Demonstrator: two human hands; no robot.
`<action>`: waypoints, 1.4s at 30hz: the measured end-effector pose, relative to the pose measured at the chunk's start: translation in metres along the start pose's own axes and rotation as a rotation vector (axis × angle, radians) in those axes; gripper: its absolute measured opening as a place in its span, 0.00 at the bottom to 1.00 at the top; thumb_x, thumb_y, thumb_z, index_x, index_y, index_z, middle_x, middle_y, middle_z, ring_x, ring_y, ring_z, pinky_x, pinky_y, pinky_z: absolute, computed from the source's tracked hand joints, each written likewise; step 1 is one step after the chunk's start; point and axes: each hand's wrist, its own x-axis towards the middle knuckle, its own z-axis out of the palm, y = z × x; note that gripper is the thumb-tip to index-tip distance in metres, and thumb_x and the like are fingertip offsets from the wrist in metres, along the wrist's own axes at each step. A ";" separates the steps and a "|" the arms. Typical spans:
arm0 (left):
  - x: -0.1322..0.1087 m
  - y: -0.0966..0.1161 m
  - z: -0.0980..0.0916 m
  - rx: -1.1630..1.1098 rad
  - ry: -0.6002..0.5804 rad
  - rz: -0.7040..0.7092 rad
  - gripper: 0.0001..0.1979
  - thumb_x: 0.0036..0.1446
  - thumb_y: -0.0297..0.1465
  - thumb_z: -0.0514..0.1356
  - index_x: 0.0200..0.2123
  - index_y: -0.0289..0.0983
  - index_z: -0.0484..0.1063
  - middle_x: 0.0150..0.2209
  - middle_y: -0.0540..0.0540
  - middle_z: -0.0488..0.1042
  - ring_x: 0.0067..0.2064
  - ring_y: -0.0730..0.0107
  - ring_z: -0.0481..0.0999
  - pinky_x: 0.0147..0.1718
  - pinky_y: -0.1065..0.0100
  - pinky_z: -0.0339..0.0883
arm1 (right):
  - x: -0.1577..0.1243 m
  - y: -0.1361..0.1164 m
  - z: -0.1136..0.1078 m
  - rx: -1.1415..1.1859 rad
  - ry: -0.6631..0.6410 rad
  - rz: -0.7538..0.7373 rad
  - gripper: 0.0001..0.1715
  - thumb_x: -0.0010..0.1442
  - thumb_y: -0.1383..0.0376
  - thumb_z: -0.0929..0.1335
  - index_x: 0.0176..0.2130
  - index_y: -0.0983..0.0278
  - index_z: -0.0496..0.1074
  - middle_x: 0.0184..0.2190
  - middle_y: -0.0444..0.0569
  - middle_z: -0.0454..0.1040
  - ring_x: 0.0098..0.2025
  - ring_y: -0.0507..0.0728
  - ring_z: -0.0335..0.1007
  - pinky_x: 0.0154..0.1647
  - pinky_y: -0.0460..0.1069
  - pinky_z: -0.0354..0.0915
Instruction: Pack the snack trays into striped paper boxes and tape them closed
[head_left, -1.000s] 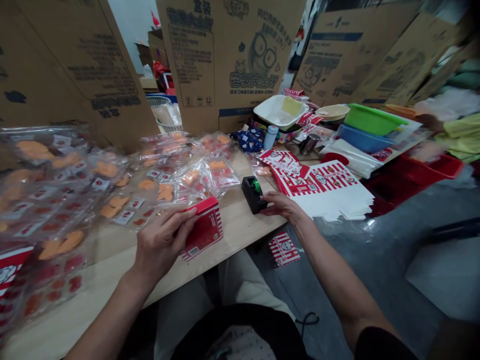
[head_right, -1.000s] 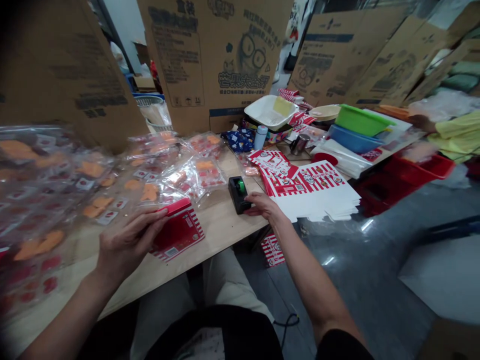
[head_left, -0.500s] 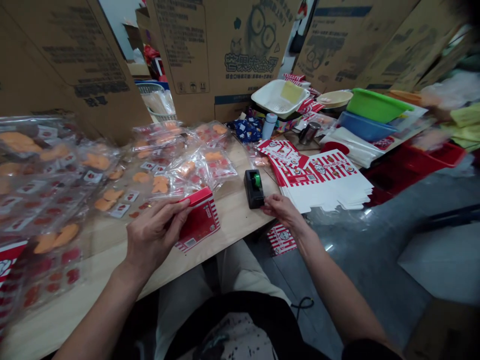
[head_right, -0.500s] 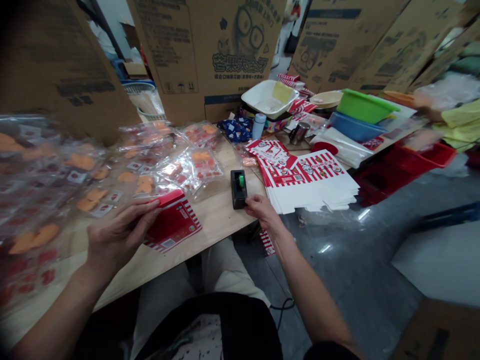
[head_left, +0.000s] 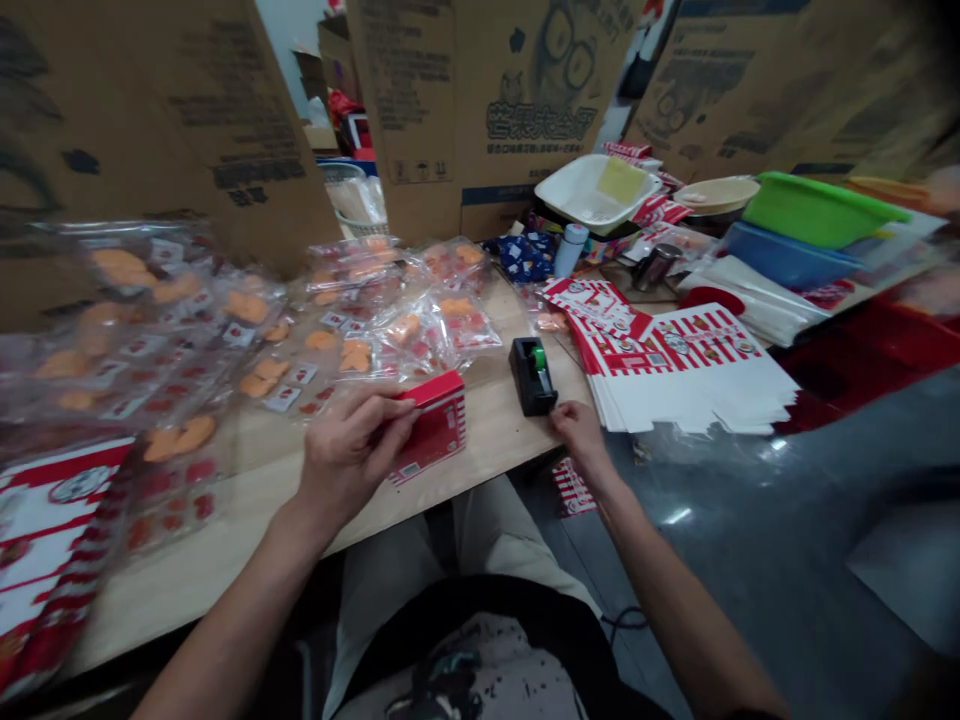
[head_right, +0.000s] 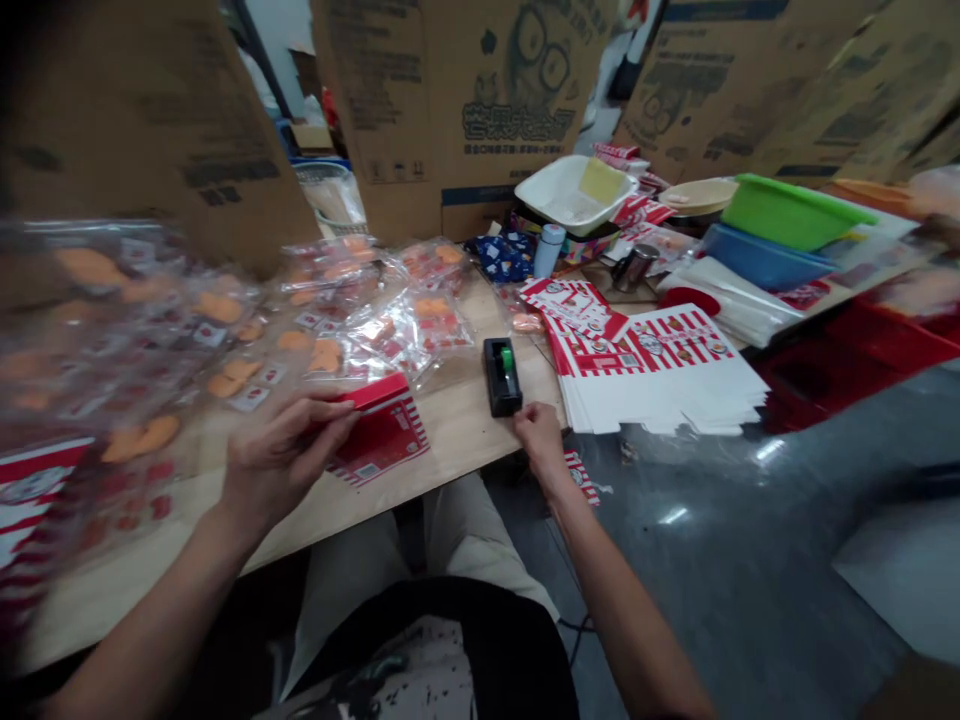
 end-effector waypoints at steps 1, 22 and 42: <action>-0.001 0.003 -0.001 -0.009 -0.009 -0.007 0.03 0.64 0.27 0.61 0.39 0.38 0.75 0.43 0.44 0.78 0.43 0.66 0.79 0.42 0.65 0.74 | -0.009 -0.010 -0.002 0.006 0.013 -0.032 0.12 0.57 0.67 0.68 0.24 0.63 0.65 0.25 0.44 0.69 0.29 0.53 0.63 0.32 0.49 0.61; -0.019 0.032 -0.013 -0.111 -0.073 -0.028 0.12 0.65 0.23 0.55 0.51 0.38 0.69 0.42 0.43 0.73 0.43 0.66 0.75 0.41 0.65 0.74 | -0.113 -0.143 0.058 0.512 -0.581 -0.123 0.47 0.59 0.61 0.68 0.72 0.67 0.52 0.17 0.36 0.70 0.15 0.50 0.63 0.15 0.44 0.63; -0.001 0.040 -0.027 0.211 -0.332 0.114 0.18 0.66 0.24 0.54 0.58 0.28 0.64 0.45 0.37 0.76 0.45 0.61 0.76 0.44 0.62 0.70 | -0.101 -0.053 0.043 0.303 -0.166 -0.248 0.41 0.58 0.58 0.71 0.67 0.57 0.60 0.38 0.51 0.77 0.31 0.59 0.74 0.34 0.56 0.73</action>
